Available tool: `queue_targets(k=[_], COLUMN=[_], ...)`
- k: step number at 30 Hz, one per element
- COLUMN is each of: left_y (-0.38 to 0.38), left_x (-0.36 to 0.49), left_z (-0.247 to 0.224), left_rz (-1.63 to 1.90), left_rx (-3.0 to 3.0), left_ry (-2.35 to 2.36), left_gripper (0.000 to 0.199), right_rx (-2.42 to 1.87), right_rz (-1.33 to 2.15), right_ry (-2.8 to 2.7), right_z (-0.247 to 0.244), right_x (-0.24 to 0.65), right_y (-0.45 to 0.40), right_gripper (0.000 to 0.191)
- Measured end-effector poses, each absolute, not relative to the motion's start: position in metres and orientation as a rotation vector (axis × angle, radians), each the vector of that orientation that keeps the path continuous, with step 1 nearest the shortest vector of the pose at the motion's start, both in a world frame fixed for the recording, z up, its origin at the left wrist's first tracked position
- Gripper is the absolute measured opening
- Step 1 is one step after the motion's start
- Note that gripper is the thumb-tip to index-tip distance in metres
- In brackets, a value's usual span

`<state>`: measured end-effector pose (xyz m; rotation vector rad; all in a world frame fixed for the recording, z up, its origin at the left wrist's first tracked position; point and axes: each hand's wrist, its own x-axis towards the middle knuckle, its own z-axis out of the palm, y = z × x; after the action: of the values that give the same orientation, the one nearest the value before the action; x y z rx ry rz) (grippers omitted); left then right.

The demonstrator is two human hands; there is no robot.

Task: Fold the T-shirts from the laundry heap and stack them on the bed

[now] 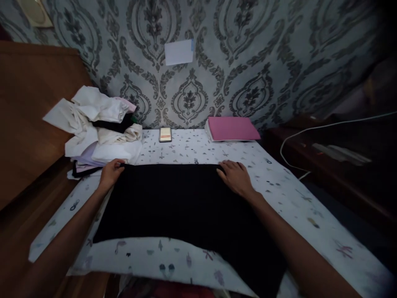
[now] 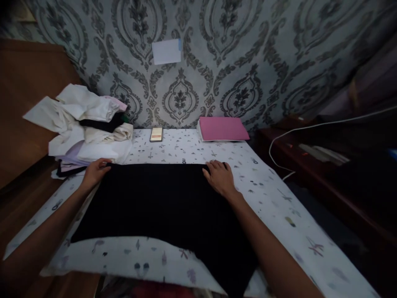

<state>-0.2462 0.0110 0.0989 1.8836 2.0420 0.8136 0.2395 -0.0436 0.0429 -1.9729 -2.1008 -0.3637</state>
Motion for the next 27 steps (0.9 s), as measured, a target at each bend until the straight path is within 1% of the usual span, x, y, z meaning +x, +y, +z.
queue_targets(k=[4, 6, 8, 10, 11, 13, 15, 17, 19, 22, 27], left_y=[-0.01, -0.021, -0.027, -0.027, -0.024, -0.017, -0.008, 0.0, 0.006, 0.011, 0.008], left_x=[-0.227, -0.2, -0.165, -0.129, -0.115, -0.101, -0.11, -0.139, -0.176, -0.218, -0.224], left_z=[0.118, 0.124, 0.122, 0.11, 0.103, 0.089, 0.078, 0.071, 0.066, 0.059, 0.057], left_rz=[0.396, 0.36, 0.423, 0.475, 0.443, 0.312, 0.172, 0.103, 0.119, 0.172, 0.266], left_rx=[2.29, 2.541, 2.698, 2.748, 2.755, 2.742, 2.713, 2.672, 2.644, 2.726, 2.764], left_ry=[2.25, 2.231, 1.992, 1.617, 1.447, 1.278, 1.336, 1.519, 1.685, 1.68, 1.628], left_gripper=[0.037, 0.041, 0.043, 0.046, 0.049, 0.056, 0.063, 0.067, 0.069, 0.073, 0.074], right_rx=[-2.015, -1.995, -1.916, -1.815, -1.781, -1.766, -1.808, -1.856, -1.889, -1.909, -1.973], right_rz=[-0.336, -0.371, -0.434, -0.448, -0.425, -0.349, -0.292, -0.271, -0.254, -0.219, -0.116], right_ry=[-2.099, -2.089, -2.105, -2.18, -2.229, -2.315, -2.345, -2.334, -2.311, -2.296, -2.258], right_z=[0.05, 0.055, 0.057, 0.057, 0.056, 0.052, 0.048, 0.046, 0.046, 0.049, 0.058], right_x=[0.236, 0.231, 0.227, 0.224, 0.224, 0.226, 0.231, 0.236, 0.239, 0.237, 0.233], right_y=[-0.048, -0.051, -0.053, -0.054, -0.054, -0.055, -0.055, -0.056, -0.057, -0.057, -0.064], right_gripper=[0.049, 0.052, 0.056, 0.057, 0.058, 0.06, 0.062, 0.066, 0.067, 0.066, 0.059])
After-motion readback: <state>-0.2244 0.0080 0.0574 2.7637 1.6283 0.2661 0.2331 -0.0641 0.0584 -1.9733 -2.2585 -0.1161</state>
